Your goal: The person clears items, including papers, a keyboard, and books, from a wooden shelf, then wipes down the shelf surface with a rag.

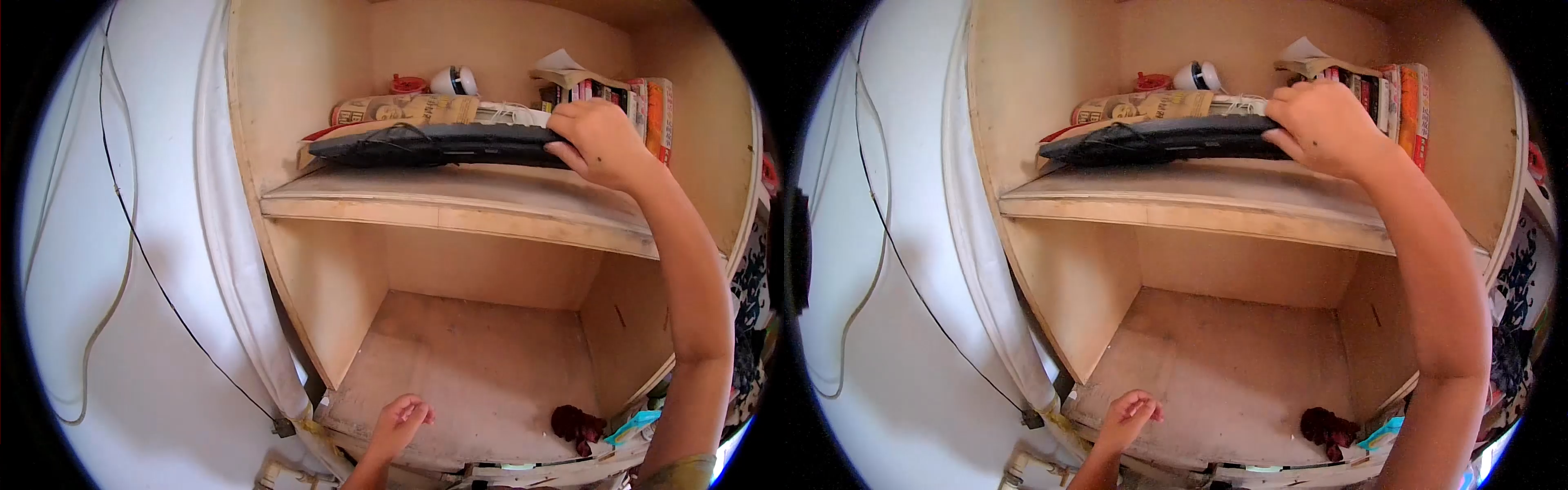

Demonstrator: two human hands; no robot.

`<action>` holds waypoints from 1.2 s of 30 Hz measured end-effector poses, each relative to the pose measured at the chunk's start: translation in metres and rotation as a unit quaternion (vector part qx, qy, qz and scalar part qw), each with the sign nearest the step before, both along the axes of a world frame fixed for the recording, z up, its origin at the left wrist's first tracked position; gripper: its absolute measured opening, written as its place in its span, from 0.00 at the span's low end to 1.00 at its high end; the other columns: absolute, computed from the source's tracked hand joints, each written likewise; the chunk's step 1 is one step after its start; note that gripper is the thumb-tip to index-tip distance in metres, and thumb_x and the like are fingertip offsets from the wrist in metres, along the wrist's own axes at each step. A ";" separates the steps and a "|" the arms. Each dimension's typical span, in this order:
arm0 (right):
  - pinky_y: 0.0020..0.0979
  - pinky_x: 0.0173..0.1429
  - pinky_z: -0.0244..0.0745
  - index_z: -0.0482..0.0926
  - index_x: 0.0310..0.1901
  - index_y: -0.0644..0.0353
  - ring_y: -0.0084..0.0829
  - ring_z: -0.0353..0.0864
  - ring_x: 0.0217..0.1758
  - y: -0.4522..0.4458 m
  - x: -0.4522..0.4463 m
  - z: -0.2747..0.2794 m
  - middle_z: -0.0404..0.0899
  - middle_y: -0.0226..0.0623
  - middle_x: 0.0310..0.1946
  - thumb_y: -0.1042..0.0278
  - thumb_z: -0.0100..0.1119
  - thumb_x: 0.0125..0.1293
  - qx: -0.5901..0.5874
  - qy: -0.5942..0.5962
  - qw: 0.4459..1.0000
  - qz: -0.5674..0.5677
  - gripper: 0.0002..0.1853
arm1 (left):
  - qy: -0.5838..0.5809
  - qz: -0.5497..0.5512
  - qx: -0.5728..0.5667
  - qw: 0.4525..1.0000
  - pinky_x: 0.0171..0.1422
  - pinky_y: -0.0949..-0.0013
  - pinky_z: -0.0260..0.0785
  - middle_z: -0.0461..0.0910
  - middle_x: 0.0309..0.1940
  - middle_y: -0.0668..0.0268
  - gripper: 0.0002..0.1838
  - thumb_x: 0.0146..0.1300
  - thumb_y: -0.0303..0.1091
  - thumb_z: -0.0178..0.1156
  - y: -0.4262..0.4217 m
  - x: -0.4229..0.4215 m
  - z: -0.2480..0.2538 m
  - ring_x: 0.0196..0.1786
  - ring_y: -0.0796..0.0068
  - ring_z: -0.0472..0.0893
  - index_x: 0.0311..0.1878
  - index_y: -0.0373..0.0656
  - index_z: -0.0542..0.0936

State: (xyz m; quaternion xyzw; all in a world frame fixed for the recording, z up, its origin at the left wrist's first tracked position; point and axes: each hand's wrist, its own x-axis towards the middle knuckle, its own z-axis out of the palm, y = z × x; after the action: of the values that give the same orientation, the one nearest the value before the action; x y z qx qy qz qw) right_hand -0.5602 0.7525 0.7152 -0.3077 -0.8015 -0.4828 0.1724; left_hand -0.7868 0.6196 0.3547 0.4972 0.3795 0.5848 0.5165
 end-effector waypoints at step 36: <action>0.33 0.37 0.71 0.72 0.36 0.64 0.39 0.75 0.32 -0.150 0.059 -0.073 0.75 0.41 0.37 0.69 0.59 0.45 0.072 0.140 0.983 0.090 0.15 | -0.249 -0.144 0.215 0.933 0.61 0.48 0.55 0.63 0.55 0.51 0.31 0.61 0.56 0.41 0.023 0.079 0.198 0.57 0.54 0.65 0.58 0.39 0.60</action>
State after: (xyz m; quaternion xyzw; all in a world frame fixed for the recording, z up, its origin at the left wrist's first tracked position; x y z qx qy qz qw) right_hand -0.5012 0.6021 0.6418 -0.2856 -0.7570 -0.4744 0.3471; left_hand -0.7082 0.6421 0.5523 0.4846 0.0281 0.6766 0.5538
